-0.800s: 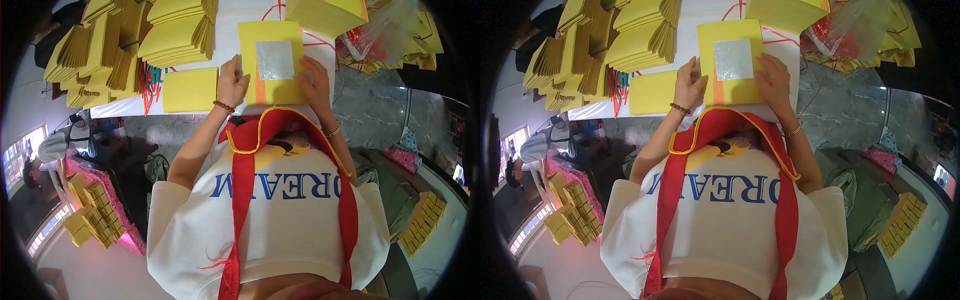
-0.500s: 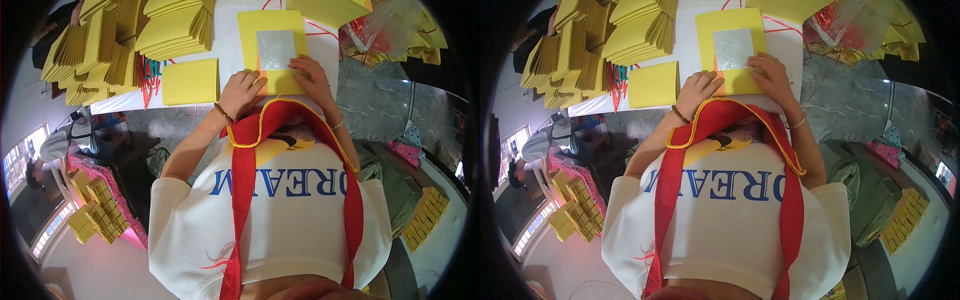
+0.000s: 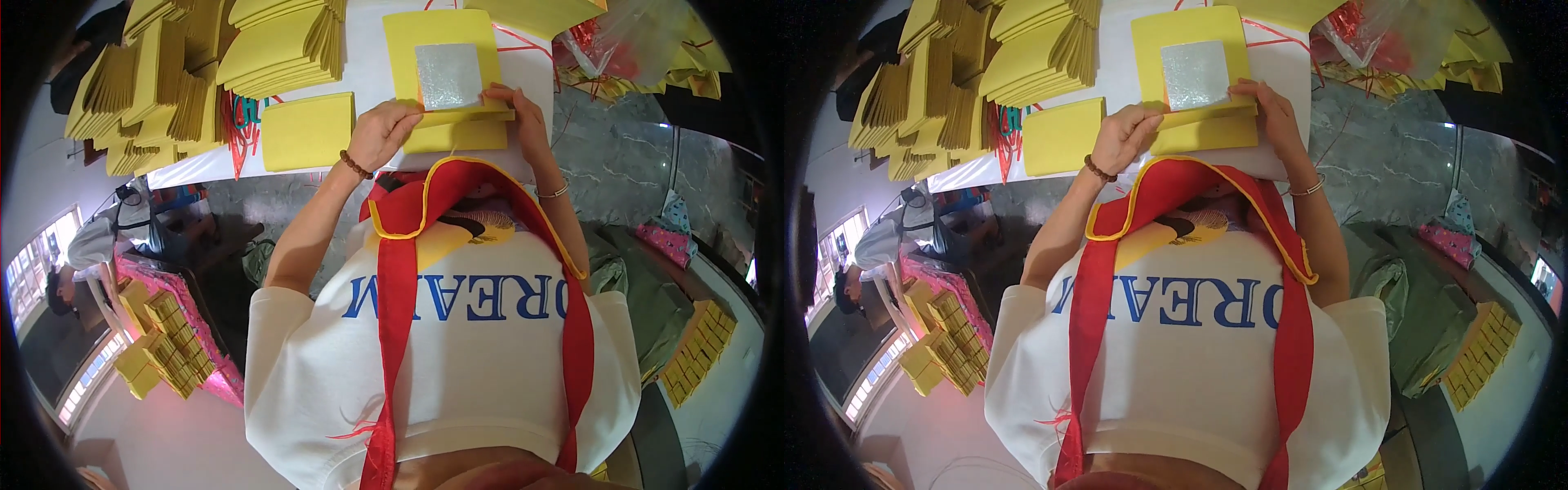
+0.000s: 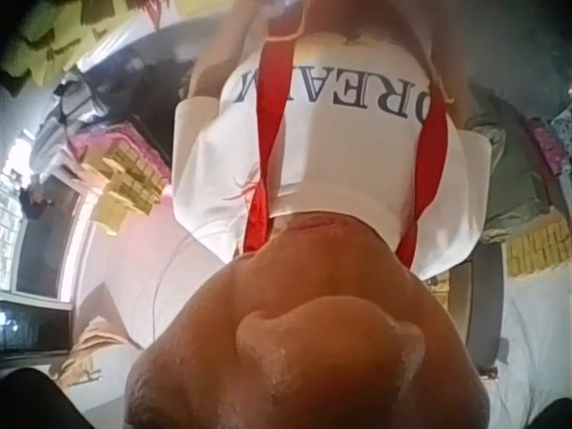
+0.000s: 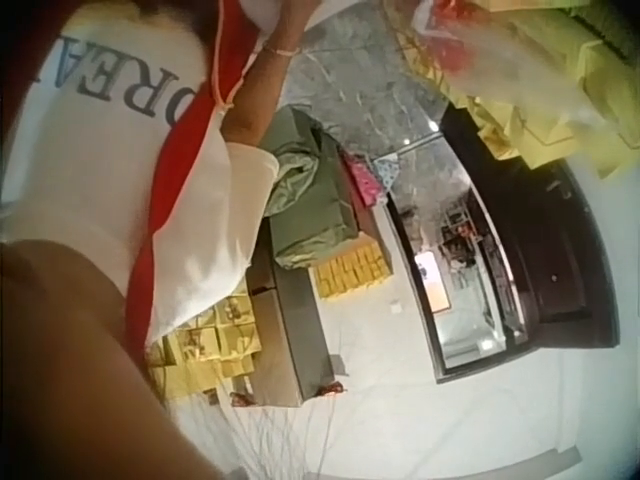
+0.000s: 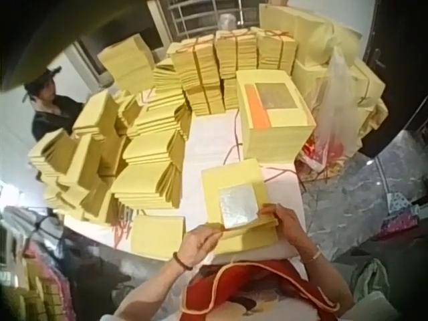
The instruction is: Folding and stacking sheets of yellow joss paper.
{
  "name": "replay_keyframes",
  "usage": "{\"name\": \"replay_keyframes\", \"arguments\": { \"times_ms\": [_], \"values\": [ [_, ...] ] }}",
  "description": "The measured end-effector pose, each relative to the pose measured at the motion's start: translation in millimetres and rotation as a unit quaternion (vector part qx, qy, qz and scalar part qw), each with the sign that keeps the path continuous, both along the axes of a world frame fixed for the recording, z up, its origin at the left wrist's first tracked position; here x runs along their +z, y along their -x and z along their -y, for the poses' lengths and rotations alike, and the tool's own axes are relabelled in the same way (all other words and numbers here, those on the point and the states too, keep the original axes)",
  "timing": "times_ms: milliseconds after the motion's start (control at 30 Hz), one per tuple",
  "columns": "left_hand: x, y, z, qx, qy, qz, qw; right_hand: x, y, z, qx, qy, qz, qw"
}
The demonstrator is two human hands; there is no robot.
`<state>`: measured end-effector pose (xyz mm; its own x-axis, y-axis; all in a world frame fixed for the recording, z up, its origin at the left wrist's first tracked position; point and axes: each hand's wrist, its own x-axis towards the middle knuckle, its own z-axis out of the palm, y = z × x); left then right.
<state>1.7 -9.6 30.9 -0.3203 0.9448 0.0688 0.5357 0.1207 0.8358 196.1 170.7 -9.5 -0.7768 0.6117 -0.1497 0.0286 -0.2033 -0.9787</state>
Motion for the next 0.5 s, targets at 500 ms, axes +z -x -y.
{"name": "replay_keyframes", "arguments": {
  "times_ms": [500],
  "values": [
    [-14.0, 7.6, -1.3, 0.050, 0.086, 0.179, 0.979, -4.8, -0.7, 2.2, -0.059, 0.026, 0.015, 0.998]
  ]
}}
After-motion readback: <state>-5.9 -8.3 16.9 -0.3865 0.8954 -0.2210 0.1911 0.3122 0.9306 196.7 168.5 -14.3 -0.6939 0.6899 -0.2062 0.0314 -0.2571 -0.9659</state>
